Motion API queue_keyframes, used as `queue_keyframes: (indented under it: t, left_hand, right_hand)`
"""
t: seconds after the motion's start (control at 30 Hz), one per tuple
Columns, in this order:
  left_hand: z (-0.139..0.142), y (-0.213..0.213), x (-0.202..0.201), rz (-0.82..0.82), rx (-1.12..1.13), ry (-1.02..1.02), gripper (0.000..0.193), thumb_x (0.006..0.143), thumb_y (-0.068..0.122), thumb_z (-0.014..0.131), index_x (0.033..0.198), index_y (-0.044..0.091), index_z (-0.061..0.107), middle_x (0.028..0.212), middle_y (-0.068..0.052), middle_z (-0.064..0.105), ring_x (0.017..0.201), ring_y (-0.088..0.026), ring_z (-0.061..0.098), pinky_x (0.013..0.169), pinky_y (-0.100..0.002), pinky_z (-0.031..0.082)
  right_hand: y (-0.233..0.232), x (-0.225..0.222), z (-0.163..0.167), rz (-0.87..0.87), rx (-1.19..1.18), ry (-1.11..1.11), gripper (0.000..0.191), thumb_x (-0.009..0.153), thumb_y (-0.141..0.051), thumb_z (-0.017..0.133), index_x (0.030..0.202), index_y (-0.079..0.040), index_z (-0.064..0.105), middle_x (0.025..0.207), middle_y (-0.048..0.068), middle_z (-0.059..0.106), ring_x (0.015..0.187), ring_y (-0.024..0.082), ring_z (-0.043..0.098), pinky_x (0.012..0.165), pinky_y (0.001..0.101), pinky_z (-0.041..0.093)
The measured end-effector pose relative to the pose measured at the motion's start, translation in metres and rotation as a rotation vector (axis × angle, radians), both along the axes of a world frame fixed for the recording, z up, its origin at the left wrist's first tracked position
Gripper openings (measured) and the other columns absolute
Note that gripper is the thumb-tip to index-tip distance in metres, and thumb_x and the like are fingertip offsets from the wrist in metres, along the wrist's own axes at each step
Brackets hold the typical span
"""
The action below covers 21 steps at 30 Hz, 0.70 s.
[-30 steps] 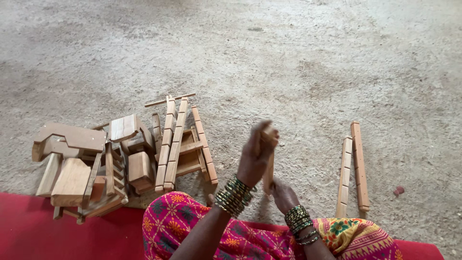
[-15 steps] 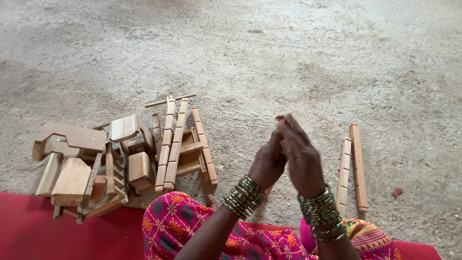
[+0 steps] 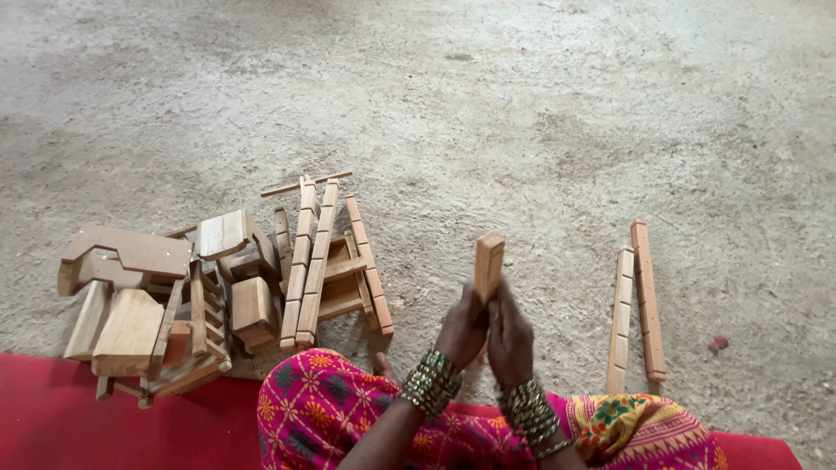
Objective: The person sits on a red mat and assembles small wooden furniture pieces. They pick up wooden slats, align them, and interlock them to form parts of a miniature chair or stool. The person handles the pieces one at a time, occasionally setting them down and picking up another.
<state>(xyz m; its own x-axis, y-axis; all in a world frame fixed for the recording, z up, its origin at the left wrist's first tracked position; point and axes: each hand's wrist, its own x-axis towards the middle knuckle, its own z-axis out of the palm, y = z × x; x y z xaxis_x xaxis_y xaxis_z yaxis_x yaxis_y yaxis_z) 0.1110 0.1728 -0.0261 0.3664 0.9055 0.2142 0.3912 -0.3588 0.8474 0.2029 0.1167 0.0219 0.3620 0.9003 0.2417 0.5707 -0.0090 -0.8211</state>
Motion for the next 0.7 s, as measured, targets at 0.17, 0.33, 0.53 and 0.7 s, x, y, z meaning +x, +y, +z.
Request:
queue_keyframes:
  t: [0.17, 0.33, 0.53, 0.7]
  left_hand:
    - [-0.072, -0.008, -0.015, -0.038, -0.137, 0.041, 0.027, 0.098, 0.01, 0.063, 0.119, 0.007, 0.046, 0.084, -0.015, 0.072, 0.073, -0.03, 0.075, 0.06, -0.039, 0.063]
    - [-0.064, -0.011, -0.031, -0.163, -0.315, 0.18, 0.049, 0.095, -0.001, 0.048, 0.141, 0.01, 0.038, 0.103, -0.018, 0.071, 0.084, -0.031, 0.074, 0.064, -0.038, 0.064]
    - [-0.005, -0.045, -0.011, 0.122, -0.459, -0.467, 0.03, 0.099, 0.009, 0.067, 0.123, 0.005, 0.049, 0.118, -0.007, 0.066, 0.11, -0.017, 0.06, 0.085, -0.036, 0.06]
    - [0.041, -0.017, -0.021, 0.342, -0.39, -0.985, 0.014, 0.099, 0.01, 0.06, 0.111, 0.005, 0.057, 0.094, -0.01, 0.068, 0.07, -0.013, 0.062, 0.062, -0.027, 0.056]
  right_hand:
    - [-0.011, 0.002, -0.071, 0.122, -0.056, 0.075, 0.043, 0.1, -0.019, 0.054, 0.142, -0.012, 0.05, 0.098, 0.018, 0.074, 0.087, 0.03, 0.076, 0.073, 0.0435, 0.06]
    - [-0.009, 0.011, -0.105, 0.207, -0.096, 0.092, 0.04, 0.094, -0.014, 0.055, 0.134, -0.01, 0.051, 0.099, 0.02, 0.073, 0.092, 0.033, 0.074, 0.075, 0.0464, 0.059]
    - [-0.014, -0.005, -0.097, 0.032, -0.162, 0.012, 0.019, 0.107, -0.027, 0.05, 0.115, -0.014, 0.061, 0.099, 0.013, 0.065, 0.083, 0.027, 0.071, 0.061, 0.0407, 0.061]
    - [-0.023, -0.028, -0.068, 0.148, 0.236, -0.3, 0.039, 0.107, -0.033, 0.043, 0.131, -0.005, 0.053, 0.102, 0.014, 0.065, 0.075, 0.029, 0.066, 0.054, 0.0401, 0.053]
